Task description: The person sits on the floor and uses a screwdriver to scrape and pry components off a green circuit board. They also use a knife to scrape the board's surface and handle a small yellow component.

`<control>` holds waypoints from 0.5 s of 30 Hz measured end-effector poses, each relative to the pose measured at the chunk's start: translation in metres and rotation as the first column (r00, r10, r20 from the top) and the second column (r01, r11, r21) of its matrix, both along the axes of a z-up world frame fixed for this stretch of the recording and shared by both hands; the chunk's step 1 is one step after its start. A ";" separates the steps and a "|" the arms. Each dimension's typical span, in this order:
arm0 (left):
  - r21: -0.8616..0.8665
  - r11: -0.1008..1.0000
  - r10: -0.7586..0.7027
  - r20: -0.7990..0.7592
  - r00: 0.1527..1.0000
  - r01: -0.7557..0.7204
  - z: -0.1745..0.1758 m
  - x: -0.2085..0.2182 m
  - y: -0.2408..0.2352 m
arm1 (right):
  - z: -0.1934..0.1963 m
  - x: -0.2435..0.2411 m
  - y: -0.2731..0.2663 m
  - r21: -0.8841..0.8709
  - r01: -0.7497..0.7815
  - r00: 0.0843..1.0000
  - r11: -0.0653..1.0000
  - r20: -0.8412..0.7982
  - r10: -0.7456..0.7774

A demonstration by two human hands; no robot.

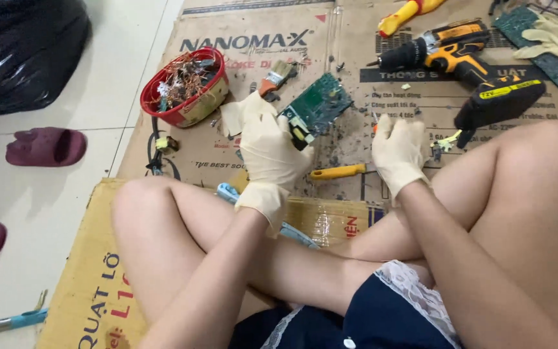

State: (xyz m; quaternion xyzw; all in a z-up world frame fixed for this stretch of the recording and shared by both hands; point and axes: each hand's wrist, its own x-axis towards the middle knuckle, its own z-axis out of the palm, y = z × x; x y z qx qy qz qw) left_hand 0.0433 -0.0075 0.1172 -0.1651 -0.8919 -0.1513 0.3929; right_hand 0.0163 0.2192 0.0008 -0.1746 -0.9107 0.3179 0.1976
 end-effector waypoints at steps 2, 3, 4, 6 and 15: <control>-0.001 1.000 0.003 0.146 0.989 -0.003 -0.001 0.004 0.003 | 0.013 0.002 -0.006 -0.191 -0.094 0.995 0.977 0.015 0.098; -0.024 1.000 -0.006 0.153 0.988 0.009 -0.002 0.005 0.005 | 0.023 0.001 -0.012 -0.442 -0.102 0.989 0.891 0.052 0.139; -0.046 0.999 -0.014 0.160 0.987 0.022 -0.003 0.007 0.005 | 0.032 0.000 -0.017 -0.662 -0.090 0.979 0.744 0.077 0.187; -0.042 0.998 -0.041 0.150 0.988 0.048 -0.007 0.012 0.004 | 0.046 -0.004 -0.025 -0.855 -0.032 0.966 0.517 0.106 0.235; 0.058 0.993 -0.108 0.135 0.985 0.101 -0.033 0.029 0.013 | 0.013 -0.022 -0.005 -0.811 0.050 0.959 0.583 0.202 0.200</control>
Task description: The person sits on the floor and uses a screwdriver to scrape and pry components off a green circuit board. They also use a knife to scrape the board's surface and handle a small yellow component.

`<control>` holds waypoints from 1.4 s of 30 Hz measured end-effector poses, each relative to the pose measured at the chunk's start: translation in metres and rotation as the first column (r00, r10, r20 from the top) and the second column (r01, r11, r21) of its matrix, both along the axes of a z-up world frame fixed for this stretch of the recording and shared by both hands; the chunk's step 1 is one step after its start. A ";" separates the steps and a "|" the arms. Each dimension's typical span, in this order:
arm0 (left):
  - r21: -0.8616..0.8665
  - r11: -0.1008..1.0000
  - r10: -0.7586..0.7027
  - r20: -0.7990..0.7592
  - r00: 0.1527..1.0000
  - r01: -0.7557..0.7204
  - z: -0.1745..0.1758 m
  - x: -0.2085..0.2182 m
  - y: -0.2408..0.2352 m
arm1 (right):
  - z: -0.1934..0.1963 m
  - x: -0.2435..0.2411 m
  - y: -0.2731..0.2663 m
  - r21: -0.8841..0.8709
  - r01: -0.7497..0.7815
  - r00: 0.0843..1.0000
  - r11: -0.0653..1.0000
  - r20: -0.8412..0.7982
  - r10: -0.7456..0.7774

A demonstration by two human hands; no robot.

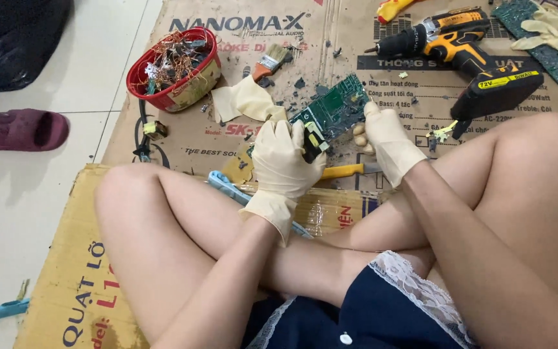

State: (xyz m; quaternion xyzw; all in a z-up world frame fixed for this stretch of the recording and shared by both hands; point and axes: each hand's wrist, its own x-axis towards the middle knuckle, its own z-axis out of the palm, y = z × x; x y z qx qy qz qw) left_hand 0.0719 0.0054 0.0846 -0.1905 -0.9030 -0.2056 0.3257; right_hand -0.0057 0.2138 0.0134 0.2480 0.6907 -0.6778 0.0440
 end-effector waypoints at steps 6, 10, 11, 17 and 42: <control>-0.059 0.996 0.064 0.022 0.998 -0.063 -0.005 -0.003 0.000 | -0.013 0.001 -0.001 0.229 0.064 0.972 0.971 -0.236 -0.009; -0.160 0.986 0.059 0.055 0.997 -0.050 0.010 0.002 0.001 | -0.009 0.006 -0.003 0.535 0.133 0.934 0.835 -0.350 0.075; -0.152 0.987 0.049 0.039 0.998 -0.042 0.015 0.004 0.002 | -0.008 0.006 -0.002 0.573 0.132 0.930 0.809 -0.353 0.098; 0.346 0.938 -0.033 0.118 0.992 -0.010 0.019 -0.048 0.020 | -0.002 0.012 0.000 0.709 0.183 0.843 0.681 -0.470 0.262; 0.750 0.661 -0.459 0.366 0.810 0.035 -0.058 -0.181 0.049 | 0.038 0.035 -0.020 0.719 0.092 0.704 0.689 -0.537 0.465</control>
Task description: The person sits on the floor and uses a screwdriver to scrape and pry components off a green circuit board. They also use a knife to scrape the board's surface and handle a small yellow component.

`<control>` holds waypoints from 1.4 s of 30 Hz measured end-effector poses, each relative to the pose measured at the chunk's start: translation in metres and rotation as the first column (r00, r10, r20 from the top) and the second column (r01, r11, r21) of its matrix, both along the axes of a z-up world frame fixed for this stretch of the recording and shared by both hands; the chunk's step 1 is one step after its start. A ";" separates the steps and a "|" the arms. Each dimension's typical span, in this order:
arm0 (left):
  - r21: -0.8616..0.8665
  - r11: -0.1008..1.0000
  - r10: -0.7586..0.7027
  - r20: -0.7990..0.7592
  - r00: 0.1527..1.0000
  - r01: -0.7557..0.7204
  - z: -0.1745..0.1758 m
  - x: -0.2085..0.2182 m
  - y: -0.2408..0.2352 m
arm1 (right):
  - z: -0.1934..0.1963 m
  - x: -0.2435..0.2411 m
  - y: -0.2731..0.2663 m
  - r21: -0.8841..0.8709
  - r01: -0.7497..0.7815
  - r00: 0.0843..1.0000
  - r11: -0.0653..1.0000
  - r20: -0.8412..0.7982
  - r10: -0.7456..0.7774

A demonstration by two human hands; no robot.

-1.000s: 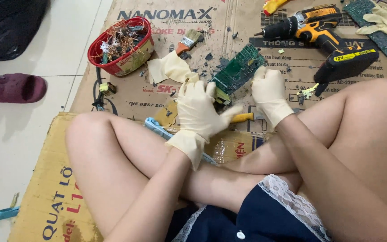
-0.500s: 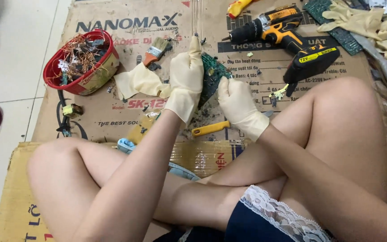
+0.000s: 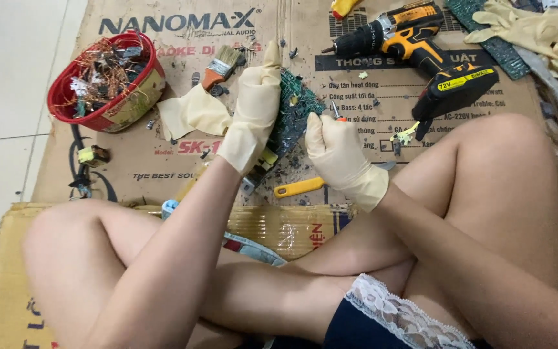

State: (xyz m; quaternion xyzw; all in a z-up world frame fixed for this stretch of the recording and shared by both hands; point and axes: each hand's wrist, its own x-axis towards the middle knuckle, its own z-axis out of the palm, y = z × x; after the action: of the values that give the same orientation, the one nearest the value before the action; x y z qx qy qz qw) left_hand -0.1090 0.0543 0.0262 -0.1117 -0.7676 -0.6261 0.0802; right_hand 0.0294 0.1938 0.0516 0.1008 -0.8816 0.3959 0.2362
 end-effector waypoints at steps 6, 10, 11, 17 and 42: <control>0.143 0.973 -0.172 -0.085 0.981 0.183 -0.013 -0.010 -0.004 | 0.007 0.001 -0.004 -0.008 -0.051 0.997 0.999 -0.052 0.051; 0.141 0.979 -0.163 0.110 0.980 0.147 -0.013 -0.016 -0.002 | 0.013 -0.003 -0.005 -0.023 -0.074 0.996 0.997 -0.052 0.073; 0.101 0.990 -0.122 0.254 0.959 0.099 -0.012 -0.017 -0.001 | 0.014 -0.005 -0.005 -0.030 -0.080 0.996 0.996 -0.050 0.078; 0.165 0.975 -0.198 0.330 0.923 0.151 -0.016 -0.032 0.006 | 0.011 -0.012 0.000 -0.107 -0.107 0.991 0.989 0.066 0.114; 0.177 0.977 0.077 0.223 0.972 -0.118 0.052 0.040 -0.088 | 0.022 -0.057 -0.044 -0.163 -0.085 0.983 0.983 0.148 0.109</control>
State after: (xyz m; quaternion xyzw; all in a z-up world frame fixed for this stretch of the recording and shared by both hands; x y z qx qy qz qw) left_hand -0.0690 -0.0333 0.0781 0.0028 -0.7133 -0.6998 0.0376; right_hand -0.0279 0.1496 0.0738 0.0935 -0.8578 0.4815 0.1539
